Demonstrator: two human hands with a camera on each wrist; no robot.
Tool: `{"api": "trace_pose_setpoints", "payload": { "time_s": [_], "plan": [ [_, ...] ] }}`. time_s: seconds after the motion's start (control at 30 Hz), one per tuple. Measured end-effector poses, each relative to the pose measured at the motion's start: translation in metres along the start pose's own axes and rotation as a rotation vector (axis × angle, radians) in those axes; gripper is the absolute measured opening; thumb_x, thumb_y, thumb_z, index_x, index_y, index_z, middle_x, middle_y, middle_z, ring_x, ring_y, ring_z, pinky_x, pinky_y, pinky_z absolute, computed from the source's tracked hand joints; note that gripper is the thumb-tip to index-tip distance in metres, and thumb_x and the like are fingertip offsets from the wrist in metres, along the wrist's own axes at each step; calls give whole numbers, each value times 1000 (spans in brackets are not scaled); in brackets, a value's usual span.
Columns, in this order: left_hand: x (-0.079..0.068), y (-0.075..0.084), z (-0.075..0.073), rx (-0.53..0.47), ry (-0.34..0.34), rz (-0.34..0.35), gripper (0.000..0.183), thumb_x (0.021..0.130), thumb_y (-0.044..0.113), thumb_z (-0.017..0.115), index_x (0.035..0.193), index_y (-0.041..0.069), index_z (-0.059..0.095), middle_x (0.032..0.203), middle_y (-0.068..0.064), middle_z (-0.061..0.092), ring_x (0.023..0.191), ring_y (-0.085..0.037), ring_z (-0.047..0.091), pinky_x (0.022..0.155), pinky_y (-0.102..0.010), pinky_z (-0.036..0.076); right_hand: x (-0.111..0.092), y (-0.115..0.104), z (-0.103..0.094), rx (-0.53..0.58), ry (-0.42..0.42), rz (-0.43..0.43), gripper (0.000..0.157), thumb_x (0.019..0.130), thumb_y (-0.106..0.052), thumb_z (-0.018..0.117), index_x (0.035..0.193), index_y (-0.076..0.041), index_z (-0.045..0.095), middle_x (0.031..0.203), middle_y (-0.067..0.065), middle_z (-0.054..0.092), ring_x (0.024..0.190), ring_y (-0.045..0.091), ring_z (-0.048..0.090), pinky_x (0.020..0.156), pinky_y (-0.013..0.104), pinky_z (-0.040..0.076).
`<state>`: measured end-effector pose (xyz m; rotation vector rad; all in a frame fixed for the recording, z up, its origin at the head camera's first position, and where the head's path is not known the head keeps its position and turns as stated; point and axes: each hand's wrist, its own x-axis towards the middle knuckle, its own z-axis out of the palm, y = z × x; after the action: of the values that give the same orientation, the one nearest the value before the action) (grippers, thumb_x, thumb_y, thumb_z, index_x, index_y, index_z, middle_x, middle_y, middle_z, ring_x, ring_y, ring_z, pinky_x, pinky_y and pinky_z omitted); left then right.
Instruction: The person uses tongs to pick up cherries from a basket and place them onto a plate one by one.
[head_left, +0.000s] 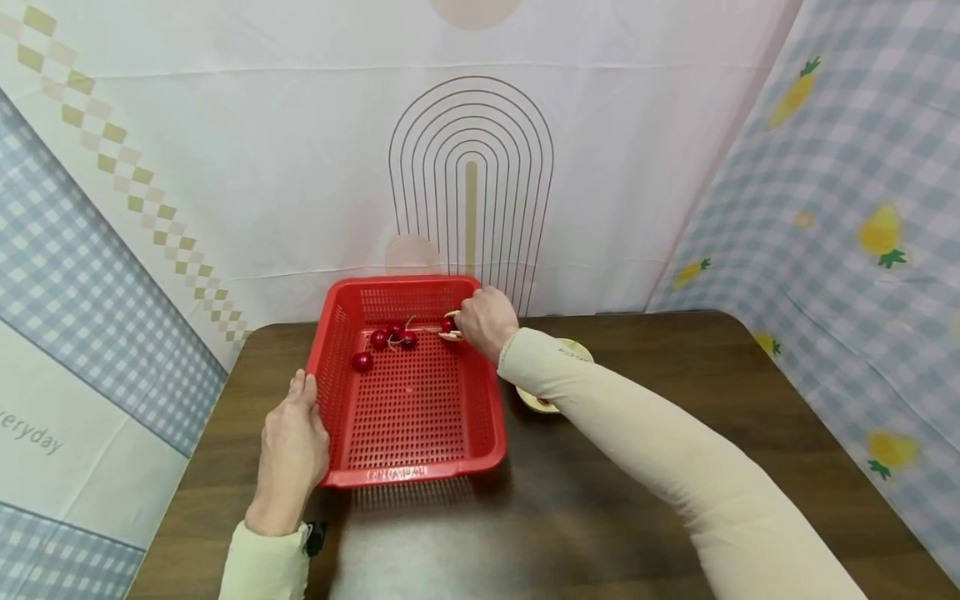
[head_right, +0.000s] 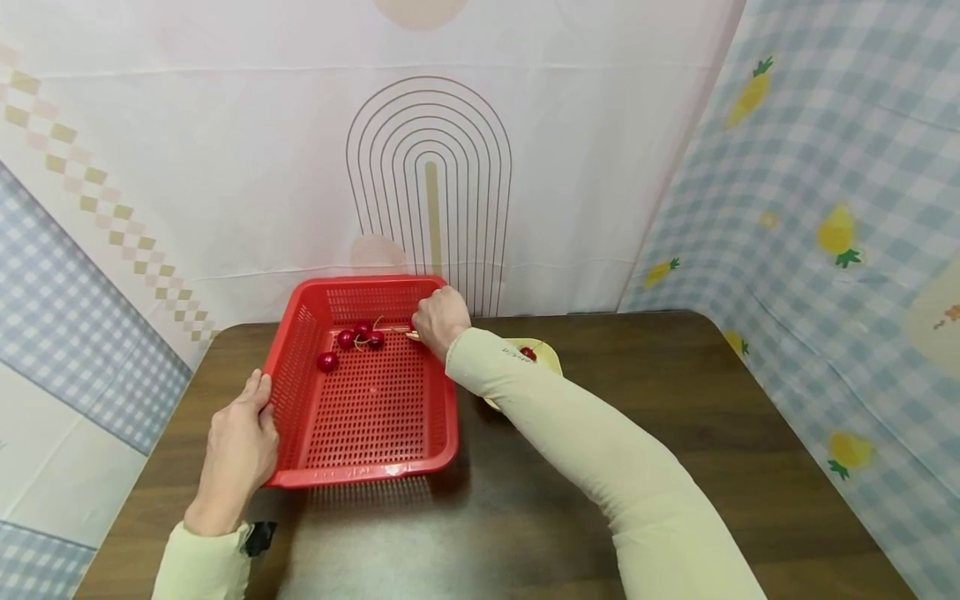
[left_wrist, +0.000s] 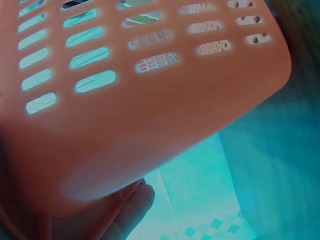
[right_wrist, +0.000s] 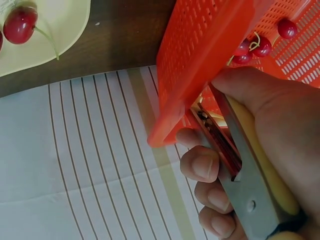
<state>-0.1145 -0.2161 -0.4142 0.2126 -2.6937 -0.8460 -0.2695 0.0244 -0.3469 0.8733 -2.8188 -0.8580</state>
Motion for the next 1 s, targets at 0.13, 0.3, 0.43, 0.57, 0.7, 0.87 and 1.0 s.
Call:
{"api": "trace_pose_setpoints", "payload": {
  "time_s": [0.13,0.3,0.43,0.57,0.7,0.87,1.0],
  "plan": [
    [0,0,0,-3,-3,-4,46,103,-2,46,149,-7,44,159,-24,37,145,-43,41,114,-60,39,0,0,-1,-4,-6,-1,37,106,-16,46,89,-20,79,93,-2,77,87,17,71,81,31,58],
    [-1,1,-1,-8,-6,-7,46,103,-2,46,149,-7,44,160,-23,36,145,-43,40,114,-60,39,-3,1,-2,-7,7,-9,37,106,-16,47,88,-20,78,91,-2,77,86,17,70,79,30,58],
    [0,1,-1,-9,1,0,46,103,-2,46,149,-7,44,159,-24,37,145,-43,41,114,-60,39,-7,5,-4,-5,27,-15,37,105,-13,48,84,-21,78,90,-3,77,86,17,70,79,29,57],
    [0,1,-1,-7,4,2,46,103,-3,46,148,-8,45,159,-24,38,144,-44,42,114,-60,39,-11,11,-5,1,50,-15,36,103,-11,49,82,-20,77,90,-2,77,86,18,70,80,31,58],
    [0,1,-1,1,5,7,46,103,-3,46,148,-8,45,158,-25,38,144,-44,42,114,-61,40,-16,17,-4,23,78,-13,32,103,-17,53,81,-20,76,88,-1,77,85,19,70,78,32,59],
    [0,0,-1,4,3,10,46,102,-2,46,148,-9,45,158,-25,39,144,-44,43,114,-61,40,-22,23,-1,54,107,-26,31,102,-21,56,78,-18,75,82,-1,75,79,20,69,73,33,59],
    [0,0,0,5,12,20,45,102,-3,47,147,-9,46,158,-26,40,143,-45,44,113,-61,41,-28,27,-1,73,128,-35,31,101,-29,61,76,-17,73,79,0,74,77,21,67,71,33,58]
  ]
}}
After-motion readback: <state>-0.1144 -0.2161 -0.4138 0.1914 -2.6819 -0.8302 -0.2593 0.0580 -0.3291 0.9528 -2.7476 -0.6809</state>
